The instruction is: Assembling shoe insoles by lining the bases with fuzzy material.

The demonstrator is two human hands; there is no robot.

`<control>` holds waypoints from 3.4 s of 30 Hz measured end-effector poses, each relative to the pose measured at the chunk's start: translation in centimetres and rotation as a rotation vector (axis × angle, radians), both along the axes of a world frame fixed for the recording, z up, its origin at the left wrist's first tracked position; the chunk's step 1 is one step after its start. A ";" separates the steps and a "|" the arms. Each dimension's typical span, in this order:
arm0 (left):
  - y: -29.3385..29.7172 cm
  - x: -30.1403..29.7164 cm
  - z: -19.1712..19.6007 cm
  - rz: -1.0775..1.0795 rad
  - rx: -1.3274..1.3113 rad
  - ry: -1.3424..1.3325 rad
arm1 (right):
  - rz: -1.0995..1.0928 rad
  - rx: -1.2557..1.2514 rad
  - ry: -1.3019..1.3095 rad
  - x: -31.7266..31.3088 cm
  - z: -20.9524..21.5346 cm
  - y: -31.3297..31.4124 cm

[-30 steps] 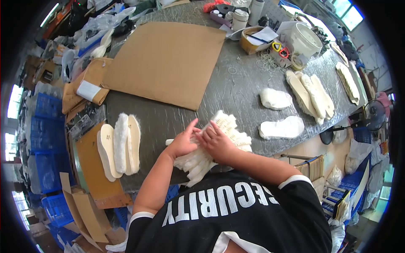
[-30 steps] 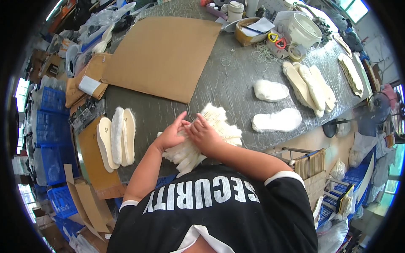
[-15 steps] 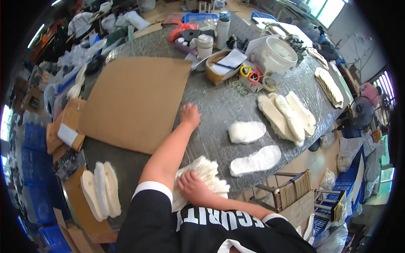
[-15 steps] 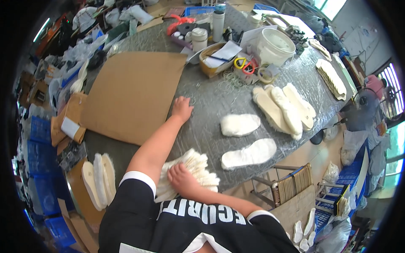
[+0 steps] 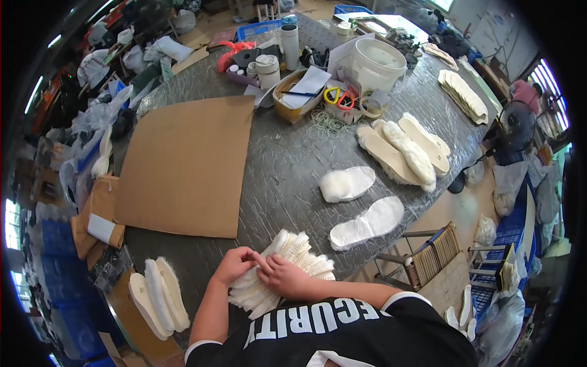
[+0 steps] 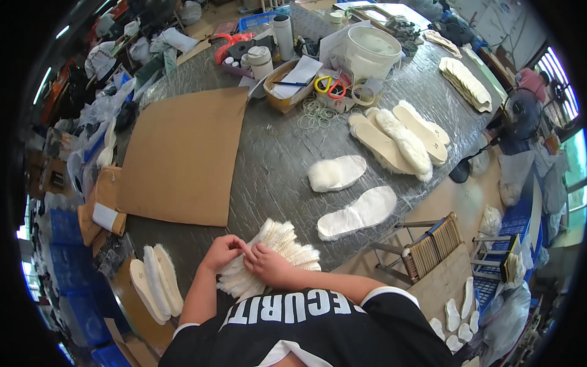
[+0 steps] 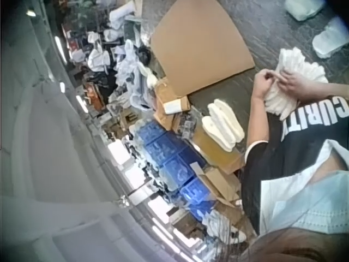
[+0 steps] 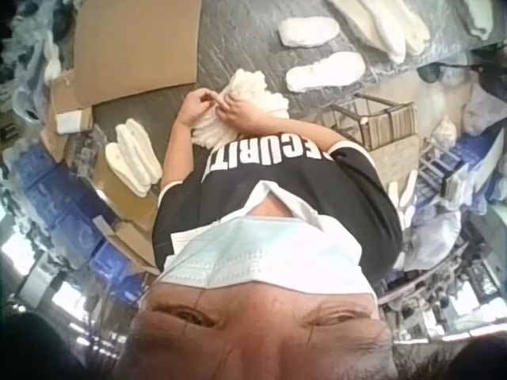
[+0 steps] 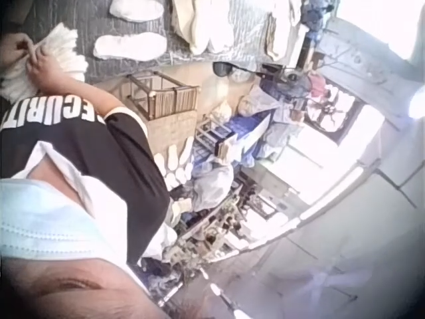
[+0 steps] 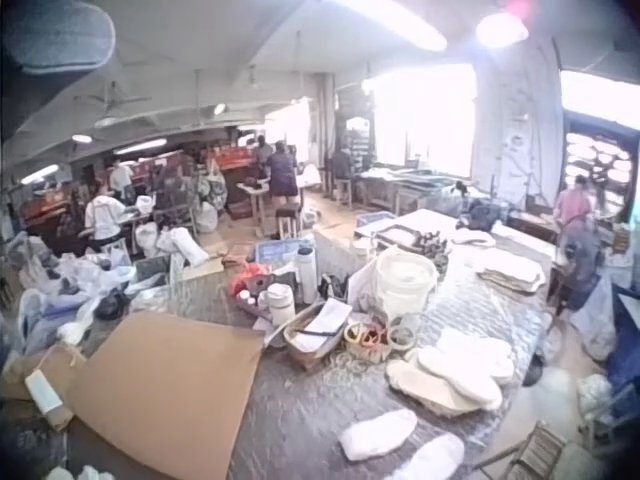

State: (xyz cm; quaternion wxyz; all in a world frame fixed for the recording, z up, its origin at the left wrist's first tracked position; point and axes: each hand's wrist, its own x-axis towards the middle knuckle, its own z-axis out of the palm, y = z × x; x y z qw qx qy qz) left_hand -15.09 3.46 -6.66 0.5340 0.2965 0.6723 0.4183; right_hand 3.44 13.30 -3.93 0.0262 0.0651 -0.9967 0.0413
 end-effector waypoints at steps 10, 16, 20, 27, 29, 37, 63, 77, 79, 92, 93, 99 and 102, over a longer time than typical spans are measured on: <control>-3.3 1.1 -1.0 0.063 0.097 -0.017 | 0.091 -0.029 0.076 -0.3 -0.6 -0.6; -6.4 -0.7 1.3 -0.395 0.001 0.228 | 0.249 -0.101 0.034 1.5 -0.6 -0.5; -11.7 -1.7 -2.9 -0.093 0.261 0.294 | 0.266 -0.138 -0.003 1.3 0.4 -0.1; -18.7 4.4 -6.8 0.526 0.301 -0.119 | 0.348 -0.311 -0.122 0.7 1.1 1.6; -21.0 7.8 -7.0 0.615 0.354 -0.133 | 0.403 -0.297 -0.144 0.6 1.2 2.0; -21.6 19.2 -2.9 0.956 0.611 -0.093 | 0.721 -0.221 -0.142 2.4 0.0 2.1; -18.5 24.7 -2.2 0.875 1.128 0.042 | 0.903 0.077 -0.195 2.5 2.4 0.5; -15.3 38.5 -5.1 1.295 0.928 -0.326 | 0.462 0.090 -0.281 2.5 2.8 -1.1; -14.8 37.6 1.0 1.035 0.671 0.144 | 0.404 0.103 -0.278 2.8 2.7 -1.2; -2.4 34.0 -7.1 0.802 0.676 -0.412 | 0.098 -0.100 -0.312 2.3 2.7 -0.5; -3.2 33.5 -8.6 0.929 0.567 -0.359 | 0.092 -0.100 -0.303 2.4 2.7 -0.3; -9.4 32.4 -13.4 1.433 1.019 -0.816 | -0.244 -0.189 -0.320 3.0 2.8 -2.1; -6.0 30.7 -4.7 1.674 0.714 -0.325 | -0.233 -0.806 -0.811 0.1 1.4 2.9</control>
